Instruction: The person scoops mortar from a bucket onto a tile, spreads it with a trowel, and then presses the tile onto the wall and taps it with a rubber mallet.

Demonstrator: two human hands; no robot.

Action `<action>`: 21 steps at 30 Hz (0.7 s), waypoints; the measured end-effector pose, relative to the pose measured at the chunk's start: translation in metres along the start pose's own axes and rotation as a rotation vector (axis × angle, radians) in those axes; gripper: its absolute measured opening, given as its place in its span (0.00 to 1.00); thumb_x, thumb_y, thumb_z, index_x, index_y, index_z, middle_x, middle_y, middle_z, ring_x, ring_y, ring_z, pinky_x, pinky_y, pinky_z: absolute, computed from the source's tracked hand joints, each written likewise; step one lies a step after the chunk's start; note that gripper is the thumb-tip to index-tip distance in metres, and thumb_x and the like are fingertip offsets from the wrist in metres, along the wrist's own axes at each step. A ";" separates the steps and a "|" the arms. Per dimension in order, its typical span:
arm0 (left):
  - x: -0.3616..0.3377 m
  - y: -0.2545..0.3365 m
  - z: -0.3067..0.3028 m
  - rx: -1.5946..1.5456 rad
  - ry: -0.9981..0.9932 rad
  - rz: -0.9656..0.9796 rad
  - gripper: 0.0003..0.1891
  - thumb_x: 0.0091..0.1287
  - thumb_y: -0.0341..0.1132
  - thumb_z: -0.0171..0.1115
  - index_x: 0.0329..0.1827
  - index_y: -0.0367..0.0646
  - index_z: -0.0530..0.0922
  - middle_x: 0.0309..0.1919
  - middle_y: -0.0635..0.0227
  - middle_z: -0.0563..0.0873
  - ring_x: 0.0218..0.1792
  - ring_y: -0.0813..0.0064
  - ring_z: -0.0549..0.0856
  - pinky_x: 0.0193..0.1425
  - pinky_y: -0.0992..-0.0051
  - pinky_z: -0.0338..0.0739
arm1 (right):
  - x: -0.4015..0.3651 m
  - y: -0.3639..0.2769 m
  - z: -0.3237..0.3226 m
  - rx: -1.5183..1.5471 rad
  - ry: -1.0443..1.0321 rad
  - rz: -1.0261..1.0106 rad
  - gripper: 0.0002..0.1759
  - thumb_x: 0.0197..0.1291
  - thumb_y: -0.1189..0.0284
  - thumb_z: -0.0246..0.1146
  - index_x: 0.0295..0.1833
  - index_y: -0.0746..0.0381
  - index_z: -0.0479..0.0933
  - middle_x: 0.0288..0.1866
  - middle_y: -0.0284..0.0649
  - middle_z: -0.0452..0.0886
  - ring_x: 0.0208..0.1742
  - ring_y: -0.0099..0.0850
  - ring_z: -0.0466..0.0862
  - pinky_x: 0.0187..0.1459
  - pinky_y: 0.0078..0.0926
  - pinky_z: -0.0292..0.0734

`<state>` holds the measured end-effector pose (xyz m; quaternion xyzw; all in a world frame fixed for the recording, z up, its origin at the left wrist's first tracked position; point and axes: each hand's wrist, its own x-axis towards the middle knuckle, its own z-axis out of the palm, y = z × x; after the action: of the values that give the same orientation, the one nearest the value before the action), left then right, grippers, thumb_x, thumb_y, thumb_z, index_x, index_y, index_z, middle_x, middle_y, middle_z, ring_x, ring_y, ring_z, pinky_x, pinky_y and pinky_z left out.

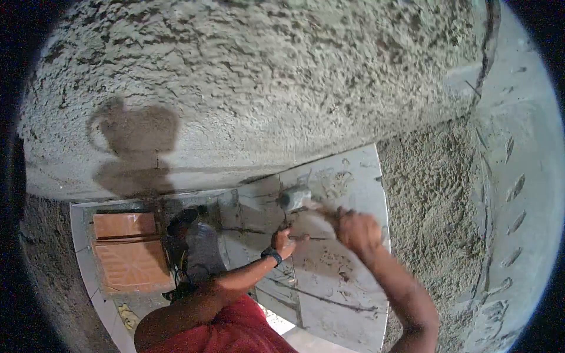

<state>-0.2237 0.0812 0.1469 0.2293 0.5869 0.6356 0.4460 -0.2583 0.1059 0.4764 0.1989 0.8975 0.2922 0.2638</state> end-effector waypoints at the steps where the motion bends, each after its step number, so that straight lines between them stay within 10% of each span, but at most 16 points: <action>1: 0.007 -0.006 0.007 -0.603 -0.041 -0.057 0.33 0.53 0.58 0.75 0.47 0.35 0.82 0.48 0.49 0.85 0.51 0.54 0.82 0.55 0.62 0.79 | 0.001 -0.011 -0.015 0.029 -0.027 0.009 0.24 0.72 0.52 0.48 0.52 0.62 0.76 0.35 0.51 0.84 0.32 0.49 0.86 0.34 0.46 0.82; 3: -0.003 -0.012 0.015 -1.203 -0.101 -0.143 0.33 0.53 0.59 0.74 0.46 0.36 0.83 0.47 0.49 0.85 0.50 0.54 0.83 0.55 0.62 0.78 | -0.009 -0.015 -0.017 0.064 -0.047 -0.037 0.23 0.72 0.53 0.49 0.52 0.61 0.77 0.30 0.47 0.84 0.28 0.47 0.86 0.30 0.46 0.81; 5: -0.005 0.004 -0.006 0.063 0.032 0.085 0.32 0.53 0.56 0.76 0.49 0.37 0.84 0.44 0.59 0.89 0.43 0.66 0.86 0.51 0.66 0.80 | -0.011 -0.007 -0.034 0.057 -0.003 -0.029 0.23 0.72 0.53 0.48 0.53 0.61 0.76 0.32 0.48 0.85 0.30 0.47 0.86 0.31 0.46 0.82; 21: 0.015 -0.043 0.013 -0.014 -0.007 -0.008 0.38 0.52 0.60 0.74 0.57 0.38 0.82 0.49 0.53 0.87 0.51 0.59 0.86 0.56 0.64 0.79 | -0.015 -0.004 -0.036 0.054 -0.107 0.041 0.24 0.73 0.55 0.48 0.44 0.66 0.77 0.31 0.51 0.84 0.30 0.50 0.86 0.31 0.45 0.82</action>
<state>-0.2079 0.0975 0.1052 0.2259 0.5817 0.6371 0.4525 -0.2689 0.0803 0.5045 0.2396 0.8854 0.2619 0.3000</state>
